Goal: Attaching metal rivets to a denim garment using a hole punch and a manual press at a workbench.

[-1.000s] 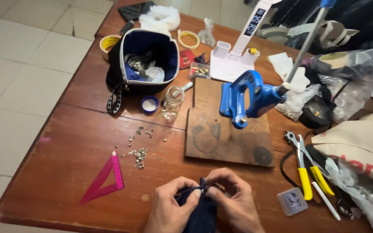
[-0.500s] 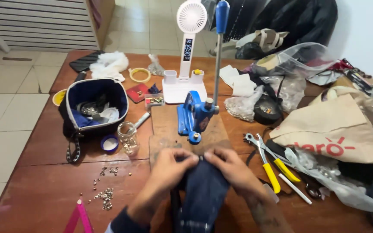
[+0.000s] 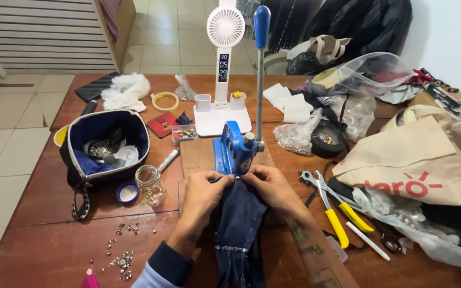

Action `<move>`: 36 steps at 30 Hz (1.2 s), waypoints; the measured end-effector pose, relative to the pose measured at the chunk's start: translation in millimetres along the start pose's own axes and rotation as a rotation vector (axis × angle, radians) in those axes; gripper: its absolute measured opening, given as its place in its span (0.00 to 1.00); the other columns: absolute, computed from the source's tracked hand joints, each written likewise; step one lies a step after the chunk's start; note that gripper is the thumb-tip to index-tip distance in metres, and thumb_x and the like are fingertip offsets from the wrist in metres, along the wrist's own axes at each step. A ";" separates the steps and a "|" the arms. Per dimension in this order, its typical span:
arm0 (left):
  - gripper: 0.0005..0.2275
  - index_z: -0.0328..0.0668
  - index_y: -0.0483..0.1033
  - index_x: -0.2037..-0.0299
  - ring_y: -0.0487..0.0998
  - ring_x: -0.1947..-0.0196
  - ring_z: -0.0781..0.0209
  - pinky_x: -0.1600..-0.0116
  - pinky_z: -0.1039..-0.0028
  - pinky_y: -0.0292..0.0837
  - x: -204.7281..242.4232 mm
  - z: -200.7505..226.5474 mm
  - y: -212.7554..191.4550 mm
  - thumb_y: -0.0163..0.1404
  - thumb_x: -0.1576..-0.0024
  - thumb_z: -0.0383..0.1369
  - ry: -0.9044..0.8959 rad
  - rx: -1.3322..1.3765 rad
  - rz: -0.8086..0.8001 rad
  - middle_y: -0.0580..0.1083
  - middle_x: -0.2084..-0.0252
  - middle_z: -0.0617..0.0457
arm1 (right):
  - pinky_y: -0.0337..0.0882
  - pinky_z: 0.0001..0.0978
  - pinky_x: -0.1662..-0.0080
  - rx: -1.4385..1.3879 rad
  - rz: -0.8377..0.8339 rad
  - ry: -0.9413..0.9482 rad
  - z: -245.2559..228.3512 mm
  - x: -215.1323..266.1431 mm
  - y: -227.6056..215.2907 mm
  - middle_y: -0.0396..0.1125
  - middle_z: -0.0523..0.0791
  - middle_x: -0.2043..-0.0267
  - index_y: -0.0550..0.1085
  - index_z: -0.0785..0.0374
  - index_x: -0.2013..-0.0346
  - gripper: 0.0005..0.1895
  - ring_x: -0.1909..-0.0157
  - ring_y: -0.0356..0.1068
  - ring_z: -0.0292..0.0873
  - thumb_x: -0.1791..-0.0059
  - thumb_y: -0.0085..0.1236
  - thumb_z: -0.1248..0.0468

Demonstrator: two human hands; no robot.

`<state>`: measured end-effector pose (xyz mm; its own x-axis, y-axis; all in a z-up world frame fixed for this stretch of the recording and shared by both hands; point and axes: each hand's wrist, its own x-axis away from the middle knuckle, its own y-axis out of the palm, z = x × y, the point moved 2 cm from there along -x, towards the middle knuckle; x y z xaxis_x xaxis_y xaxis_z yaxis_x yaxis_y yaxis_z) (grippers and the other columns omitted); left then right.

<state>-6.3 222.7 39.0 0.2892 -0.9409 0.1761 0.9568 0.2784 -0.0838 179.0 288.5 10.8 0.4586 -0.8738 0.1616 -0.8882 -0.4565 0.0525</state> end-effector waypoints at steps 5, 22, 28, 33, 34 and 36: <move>0.10 0.35 0.84 0.64 0.81 0.66 0.61 0.58 0.72 0.75 15.2 2.7 1.2 0.63 0.54 0.31 0.410 -0.117 0.213 0.80 0.67 0.49 | 0.68 0.23 0.66 0.299 0.189 -0.063 -15.8 13.1 7.4 0.72 0.40 0.70 0.79 0.67 0.65 0.10 0.69 0.67 0.29 0.50 0.63 0.61; 0.11 0.38 0.86 0.62 0.83 0.64 0.56 0.58 0.70 0.77 26.4 1.9 4.0 0.64 0.51 0.34 0.575 -0.123 0.135 0.80 0.61 0.49 | 0.67 0.23 0.64 0.158 0.114 -0.064 -4.9 -2.5 -19.2 0.71 0.40 0.68 0.72 0.62 0.61 0.10 0.67 0.68 0.30 0.52 0.64 0.64; 0.10 0.38 0.86 0.62 0.83 0.65 0.54 0.59 0.69 0.76 32.0 8.7 1.6 0.63 0.50 0.34 0.597 -0.160 0.140 0.79 0.62 0.48 | 0.68 0.33 0.48 0.165 0.263 -0.355 -156.8 -15.2 -11.0 0.70 0.46 0.49 0.68 0.61 0.44 0.19 0.47 0.69 0.40 0.45 0.48 0.53; 0.10 0.38 0.85 0.61 0.83 0.65 0.53 0.58 0.68 0.76 34.2 9.6 1.4 0.62 0.50 0.34 0.600 -0.152 0.138 0.79 0.61 0.48 | 0.72 0.40 0.43 -0.099 0.088 -0.460 -254.1 -25.9 32.4 0.69 0.51 0.46 0.56 0.50 0.33 0.29 0.42 0.72 0.46 0.46 0.45 0.46; 0.10 0.38 0.85 0.61 0.83 0.65 0.52 0.58 0.67 0.76 36.4 7.0 1.5 0.62 0.50 0.34 0.602 -0.155 0.139 0.79 0.61 0.48 | 0.72 0.40 0.50 -0.098 0.110 -0.511 -257.5 -27.2 35.6 0.66 0.47 0.56 0.59 0.52 0.35 0.27 0.53 0.70 0.41 0.45 0.48 0.46; 0.10 0.38 0.85 0.61 0.82 0.64 0.52 0.58 0.67 0.75 33.3 8.7 0.5 0.62 0.50 0.34 0.618 -0.156 0.145 0.79 0.61 0.47 | 0.71 0.40 0.57 -0.094 0.129 -0.575 -261.4 -13.0 42.4 0.63 0.43 0.65 0.63 0.54 0.37 0.25 0.63 0.68 0.37 0.44 0.50 0.46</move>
<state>4.1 193.2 53.4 0.2998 -0.8465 -0.4400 0.8807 0.4229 -0.2135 128.1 324.3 268.6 0.2655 -0.8835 -0.3859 -0.9242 -0.3472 0.1589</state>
